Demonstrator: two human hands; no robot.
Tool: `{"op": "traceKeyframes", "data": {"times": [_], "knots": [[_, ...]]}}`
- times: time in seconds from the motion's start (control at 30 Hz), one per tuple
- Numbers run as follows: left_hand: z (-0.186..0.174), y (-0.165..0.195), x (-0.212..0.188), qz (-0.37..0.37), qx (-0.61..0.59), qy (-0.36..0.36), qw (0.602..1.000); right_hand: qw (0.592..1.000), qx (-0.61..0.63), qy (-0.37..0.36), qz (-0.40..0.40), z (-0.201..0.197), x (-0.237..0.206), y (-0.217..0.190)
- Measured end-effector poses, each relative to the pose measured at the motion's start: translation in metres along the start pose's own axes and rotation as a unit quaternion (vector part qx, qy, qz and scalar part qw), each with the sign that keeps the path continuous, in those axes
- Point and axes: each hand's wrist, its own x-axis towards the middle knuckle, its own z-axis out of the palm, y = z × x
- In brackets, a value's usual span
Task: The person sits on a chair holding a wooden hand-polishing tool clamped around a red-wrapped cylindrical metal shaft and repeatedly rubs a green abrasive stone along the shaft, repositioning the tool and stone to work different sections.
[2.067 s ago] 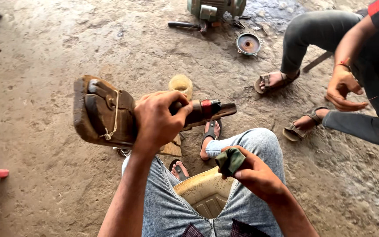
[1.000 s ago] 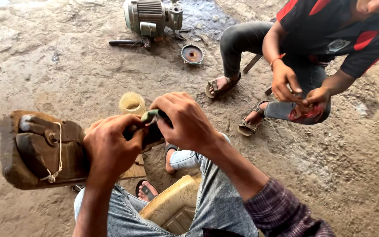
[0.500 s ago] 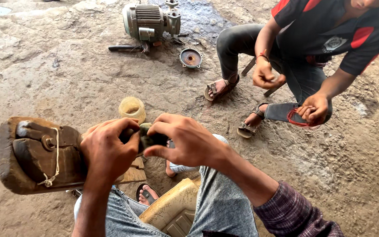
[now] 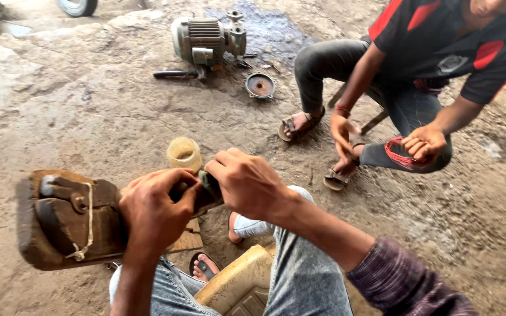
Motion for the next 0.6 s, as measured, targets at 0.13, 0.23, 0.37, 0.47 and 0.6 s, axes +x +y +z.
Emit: {"op": "traceKeyframes", "data": {"times": [0.13,0.23,0.37,0.47,0.6], "knots": [[-0.001,0.011,0.003,0.008,-0.054,-0.01,0.998,0.988,-0.045,0.046,-0.141,0.0,0.017,0.021],[-0.004,0.017,-0.002,0.032,-0.036,-0.002,0.999,0.975,-0.108,-0.047,-0.191,0.001,0.036,0.045],[-0.009,0.018,-0.008,0.034,-0.047,-0.033,0.998,0.975,-0.087,-0.065,-0.192,0.008,0.05,0.066],[-0.014,0.014,-0.011,0.061,-0.053,-0.052,0.995,0.975,-0.093,-0.1,-0.177,0.019,0.054,0.07],[-0.017,0.009,-0.015,0.099,-0.003,-0.08,0.992,0.981,-0.072,-0.126,-0.128,0.041,0.06,0.072]]}}
